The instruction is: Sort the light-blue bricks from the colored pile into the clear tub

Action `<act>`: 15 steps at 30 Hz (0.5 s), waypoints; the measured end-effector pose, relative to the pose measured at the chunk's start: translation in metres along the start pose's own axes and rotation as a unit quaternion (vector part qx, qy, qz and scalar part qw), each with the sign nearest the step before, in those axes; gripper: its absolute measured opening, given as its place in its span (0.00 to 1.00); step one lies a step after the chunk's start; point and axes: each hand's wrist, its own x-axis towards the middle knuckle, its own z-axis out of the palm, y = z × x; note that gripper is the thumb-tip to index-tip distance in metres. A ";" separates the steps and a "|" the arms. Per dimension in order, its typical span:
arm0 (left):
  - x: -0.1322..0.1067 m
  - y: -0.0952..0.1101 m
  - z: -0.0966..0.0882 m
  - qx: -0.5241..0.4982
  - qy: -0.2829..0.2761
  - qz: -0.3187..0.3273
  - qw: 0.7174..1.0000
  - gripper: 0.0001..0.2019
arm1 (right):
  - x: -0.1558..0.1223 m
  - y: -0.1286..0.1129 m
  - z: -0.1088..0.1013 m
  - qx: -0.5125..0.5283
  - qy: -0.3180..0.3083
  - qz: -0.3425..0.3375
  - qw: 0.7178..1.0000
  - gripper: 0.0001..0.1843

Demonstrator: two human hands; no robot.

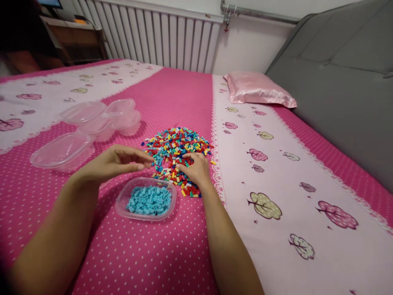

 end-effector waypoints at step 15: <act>0.032 -0.058 0.018 0.418 0.019 0.031 0.908 0.13 | -0.001 -0.003 0.000 -0.002 0.010 0.011 1.000 0.20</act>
